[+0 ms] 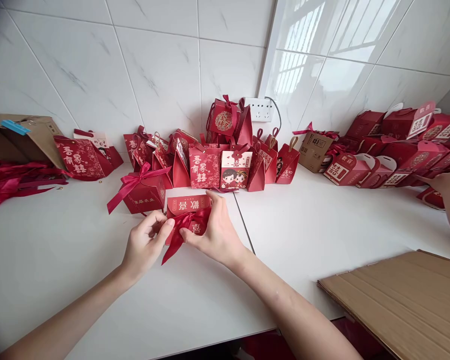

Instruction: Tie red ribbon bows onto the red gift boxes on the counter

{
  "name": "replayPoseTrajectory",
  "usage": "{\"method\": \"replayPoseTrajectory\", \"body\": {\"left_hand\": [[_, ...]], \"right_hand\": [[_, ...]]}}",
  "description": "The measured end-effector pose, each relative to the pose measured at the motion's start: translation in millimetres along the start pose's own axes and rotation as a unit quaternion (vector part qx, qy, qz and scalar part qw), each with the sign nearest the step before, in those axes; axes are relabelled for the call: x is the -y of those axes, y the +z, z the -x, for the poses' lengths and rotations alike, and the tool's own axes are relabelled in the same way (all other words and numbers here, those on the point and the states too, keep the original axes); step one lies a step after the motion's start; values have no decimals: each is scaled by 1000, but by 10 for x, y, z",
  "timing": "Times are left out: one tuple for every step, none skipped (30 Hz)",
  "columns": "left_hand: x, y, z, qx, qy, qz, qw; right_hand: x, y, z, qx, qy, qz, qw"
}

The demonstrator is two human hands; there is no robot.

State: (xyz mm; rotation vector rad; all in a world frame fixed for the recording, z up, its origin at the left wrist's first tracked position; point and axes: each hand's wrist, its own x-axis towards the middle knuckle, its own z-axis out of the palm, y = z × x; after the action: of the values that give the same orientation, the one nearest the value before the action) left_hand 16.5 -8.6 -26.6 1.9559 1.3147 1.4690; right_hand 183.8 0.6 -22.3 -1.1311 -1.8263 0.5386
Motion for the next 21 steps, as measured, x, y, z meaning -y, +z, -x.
{"method": "replayPoseTrajectory", "body": {"left_hand": [[3,-2,-1,1,-2,1,1000],[6,-4,-1,2,-3,2,1000],[8,-7,-1,3,-1,1,1000],[11,-11,-1,3,6,-2,1000],[14,-15,0,3,15,-8,1000],[16,-18,1,4,25,-15,1000],[17,-20,3,6,36,-24,999],[18,-22,6,8,44,-30,999],[18,-22,8,12,49,-36,998],[17,-21,10,16,51,-39,998],[15,-19,12,19,52,-40,998],[12,-17,13,20,52,-41,998],[9,-15,12,20,52,-42,998],[5,-13,12,18,54,-42,997],[1,-12,11,17,56,-42,997],[-2,-11,10,17,58,-42,997],[-4,-11,10,19,60,-41,997],[-5,-12,11,20,60,-39,997],[-6,-13,13,20,58,-37,997],[-6,-15,15,19,54,-35,998],[-7,-17,18,18,50,-31,998]], "right_hand": [[2,-1,1,2,-1,1,1000],[5,-6,1,4,-1,0,1000],[8,-14,0,7,2,-5,1000],[12,-26,-3,13,10,-19,1000],[15,-39,-7,21,20,-44,999],[18,-52,-12,28,30,-76,996],[20,-64,-18,33,39,-111,993],[20,-71,-23,34,44,-138,989],[19,-74,-27,30,45,-152,987],[15,-70,-30,24,43,-148,988],[11,-62,-29,15,39,-130,991],[6,-49,-26,9,34,-106,994],[2,-34,-20,3,29,-83,996],[-1,-19,-13,-1,25,-67,997],[-3,-3,-3,-4,22,-57,998],[-3,11,7,-6,20,-52,998],[-3,24,17,-7,19,-52,998],[-2,34,26,-8,19,-53,998],[0,43,33,-9,18,-54,998],[0,49,39,-10,17,-55,998],[1,51,42,-11,15,-55,998]]}}
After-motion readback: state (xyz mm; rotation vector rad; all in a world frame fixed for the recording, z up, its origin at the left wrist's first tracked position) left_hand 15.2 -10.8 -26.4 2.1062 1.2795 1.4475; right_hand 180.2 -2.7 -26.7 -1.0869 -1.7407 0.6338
